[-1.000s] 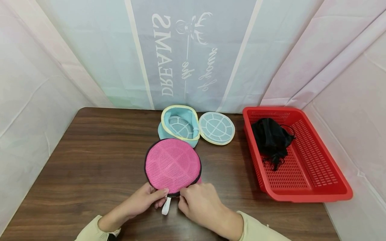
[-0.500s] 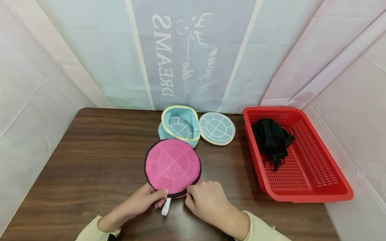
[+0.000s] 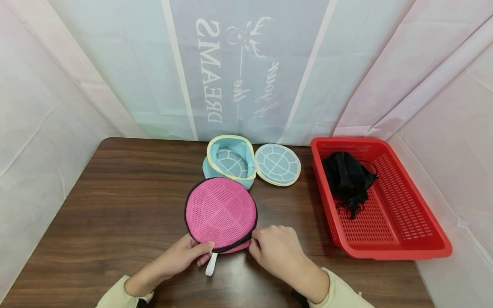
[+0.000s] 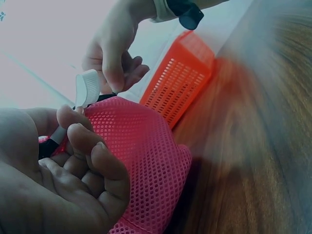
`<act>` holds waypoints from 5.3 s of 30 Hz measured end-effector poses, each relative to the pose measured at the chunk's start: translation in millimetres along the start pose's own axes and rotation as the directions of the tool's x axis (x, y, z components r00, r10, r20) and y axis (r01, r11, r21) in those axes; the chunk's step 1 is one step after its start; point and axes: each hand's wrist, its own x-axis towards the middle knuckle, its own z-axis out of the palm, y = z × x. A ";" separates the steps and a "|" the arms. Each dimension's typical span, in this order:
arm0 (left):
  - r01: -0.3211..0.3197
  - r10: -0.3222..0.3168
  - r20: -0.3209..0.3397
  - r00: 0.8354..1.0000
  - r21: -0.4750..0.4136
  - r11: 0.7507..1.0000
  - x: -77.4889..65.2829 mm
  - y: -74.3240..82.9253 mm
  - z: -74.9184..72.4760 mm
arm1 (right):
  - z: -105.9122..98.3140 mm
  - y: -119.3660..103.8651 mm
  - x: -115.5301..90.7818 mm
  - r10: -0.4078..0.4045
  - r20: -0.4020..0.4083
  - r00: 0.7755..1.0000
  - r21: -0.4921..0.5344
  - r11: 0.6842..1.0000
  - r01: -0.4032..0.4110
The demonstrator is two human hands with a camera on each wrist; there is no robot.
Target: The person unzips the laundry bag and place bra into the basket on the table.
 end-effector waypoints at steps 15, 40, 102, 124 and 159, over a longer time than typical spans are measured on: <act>0.023 -0.023 -0.009 1.000 0.017 1.000 -3.8 0.7 -3.9 | 0.3 23.9 9.0 0.115 -0.016 0.993 -0.009 0.993 -0.115; 0.031 -0.031 -0.018 0.999 0.041 0.999 -4.7 1.5 -8.8 | 1.0 39.3 7.9 0.094 0.065 0.993 0.136 0.985 -0.102; 0.054 -0.064 0.168 0.984 0.063 0.997 -4.8 9.3 -38.2 | 11.9 20.4 6.7 -0.449 0.103 0.887 0.527 0.781 0.334; 0.109 -0.109 0.317 0.942 0.018 0.994 1.5 13.0 -11.5 | 13.1 4.1 14.1 -0.416 0.101 0.904 0.485 0.814 0.320; 0.173 -0.129 0.208 0.969 -0.204 0.964 3.9 4.5 -0.4 | 20.1 -9.5 17.0 -0.418 0.096 0.903 0.454 0.826 0.334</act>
